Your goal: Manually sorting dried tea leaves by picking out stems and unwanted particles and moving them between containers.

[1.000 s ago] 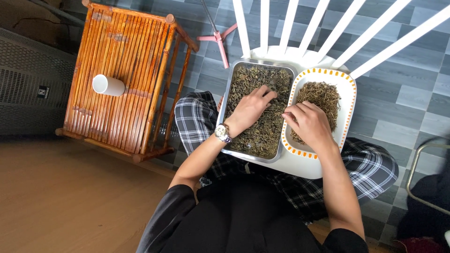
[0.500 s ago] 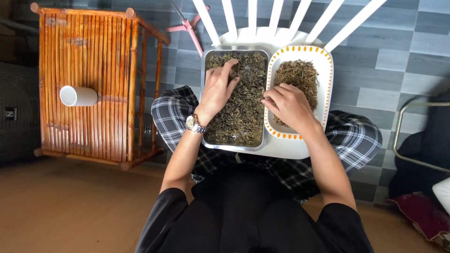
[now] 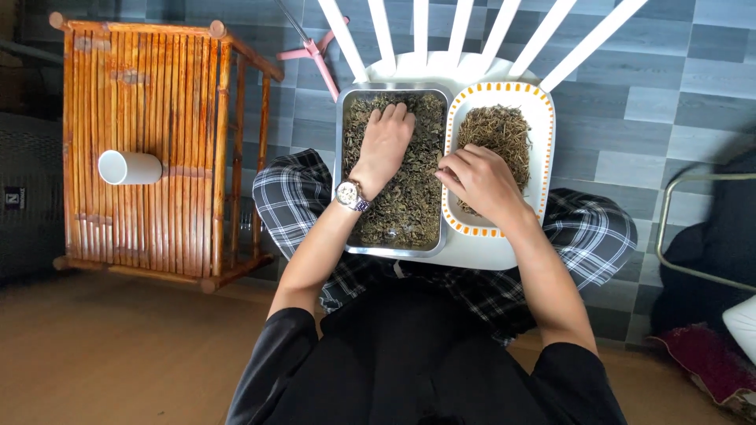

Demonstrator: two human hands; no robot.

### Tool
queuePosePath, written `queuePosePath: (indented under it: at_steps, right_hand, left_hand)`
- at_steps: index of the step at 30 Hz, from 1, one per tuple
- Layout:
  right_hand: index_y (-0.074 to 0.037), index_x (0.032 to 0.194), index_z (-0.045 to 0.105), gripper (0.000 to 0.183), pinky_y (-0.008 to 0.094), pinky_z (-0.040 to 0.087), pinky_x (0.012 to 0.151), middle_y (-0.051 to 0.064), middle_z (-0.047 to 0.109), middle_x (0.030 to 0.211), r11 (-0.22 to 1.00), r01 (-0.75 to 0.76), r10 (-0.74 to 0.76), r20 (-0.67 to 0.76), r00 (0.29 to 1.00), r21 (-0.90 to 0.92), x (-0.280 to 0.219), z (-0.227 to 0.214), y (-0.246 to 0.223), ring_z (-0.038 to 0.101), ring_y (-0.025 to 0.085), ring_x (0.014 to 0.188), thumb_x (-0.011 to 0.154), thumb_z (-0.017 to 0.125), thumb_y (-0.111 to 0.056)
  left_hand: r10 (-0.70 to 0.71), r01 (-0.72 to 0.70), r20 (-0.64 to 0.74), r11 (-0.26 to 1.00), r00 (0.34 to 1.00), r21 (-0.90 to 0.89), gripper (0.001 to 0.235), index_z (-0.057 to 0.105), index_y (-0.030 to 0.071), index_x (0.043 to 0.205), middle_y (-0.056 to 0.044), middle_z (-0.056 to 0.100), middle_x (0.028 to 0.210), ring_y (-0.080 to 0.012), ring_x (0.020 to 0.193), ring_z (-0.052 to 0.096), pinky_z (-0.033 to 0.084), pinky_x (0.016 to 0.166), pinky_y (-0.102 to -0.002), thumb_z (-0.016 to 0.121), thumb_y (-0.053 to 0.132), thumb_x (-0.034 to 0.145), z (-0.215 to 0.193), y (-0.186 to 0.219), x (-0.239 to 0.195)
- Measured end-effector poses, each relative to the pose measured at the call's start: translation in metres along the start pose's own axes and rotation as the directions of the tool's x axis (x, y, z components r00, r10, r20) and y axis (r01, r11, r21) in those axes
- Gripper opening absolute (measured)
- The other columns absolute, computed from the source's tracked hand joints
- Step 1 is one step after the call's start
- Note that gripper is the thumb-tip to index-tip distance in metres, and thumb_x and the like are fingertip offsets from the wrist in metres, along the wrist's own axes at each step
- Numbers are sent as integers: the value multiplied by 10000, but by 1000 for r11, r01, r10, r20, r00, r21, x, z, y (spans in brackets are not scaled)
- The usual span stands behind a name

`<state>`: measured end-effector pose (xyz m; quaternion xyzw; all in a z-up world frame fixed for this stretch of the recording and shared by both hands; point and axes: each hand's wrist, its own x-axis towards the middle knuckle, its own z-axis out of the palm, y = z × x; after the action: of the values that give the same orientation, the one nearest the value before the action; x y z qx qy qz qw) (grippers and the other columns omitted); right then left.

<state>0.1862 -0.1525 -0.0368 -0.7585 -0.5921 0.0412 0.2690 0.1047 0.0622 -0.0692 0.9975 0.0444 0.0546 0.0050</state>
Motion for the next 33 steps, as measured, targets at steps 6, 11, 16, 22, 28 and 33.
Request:
queuePosePath:
  at_steps: [6,11,16,22,28,33]
  right_hand:
    - [-111,997,710,113,349,567,690,89,712,808,1000,14,-14,-4,1000,-4,-8,19,15,684,235,784,976,709,-222]
    - [-119,995,702,110,351,570,691,86,712,811,1000,20,-21,-21,1000,-16,-8,19,14,685,233,785,971,712,-226]
    - [-118,1000,708,116,341,570,725,69,703,815,1000,-3,3,8,1000,-8,-11,22,16,677,223,803,985,700,-233]
    - [-125,991,707,91,369,571,715,54,676,791,1000,-19,20,-75,997,6,-12,43,20,671,244,805,967,713,-212]
    - [-127,939,692,97,372,578,787,60,661,843,996,-34,61,-375,925,78,-11,36,5,677,257,879,981,666,-210]
    - [-72,830,632,148,247,560,754,26,614,802,996,74,-86,-233,969,-58,-10,38,20,591,125,763,928,699,-160]
  left_hand:
    - [17,-18,12,999,1000,47,177,651,80,941,-56,553,920,-225,823,563,365,679,-350,723,-30,823,3,1,2]
    - [10,-8,16,996,1000,-84,93,631,74,960,-58,550,931,-233,848,575,382,682,-347,667,12,901,-13,-1,-3]
    - [-10,-10,-75,963,997,-268,93,575,82,991,-39,524,900,-263,863,607,466,681,-360,500,111,1039,-29,-2,-13]
    - [-6,-33,-82,888,997,-458,75,561,37,1060,-84,536,902,-313,876,652,546,745,-353,491,62,1071,-62,13,-30]
    - [49,-71,-73,942,996,-327,144,671,111,1044,-106,658,911,-299,891,714,577,743,-394,677,59,910,-83,57,-51]
    - [-42,35,-4,896,999,-443,234,612,-50,1125,-166,643,1073,-301,893,620,517,802,-390,667,-136,914,-78,50,-59]
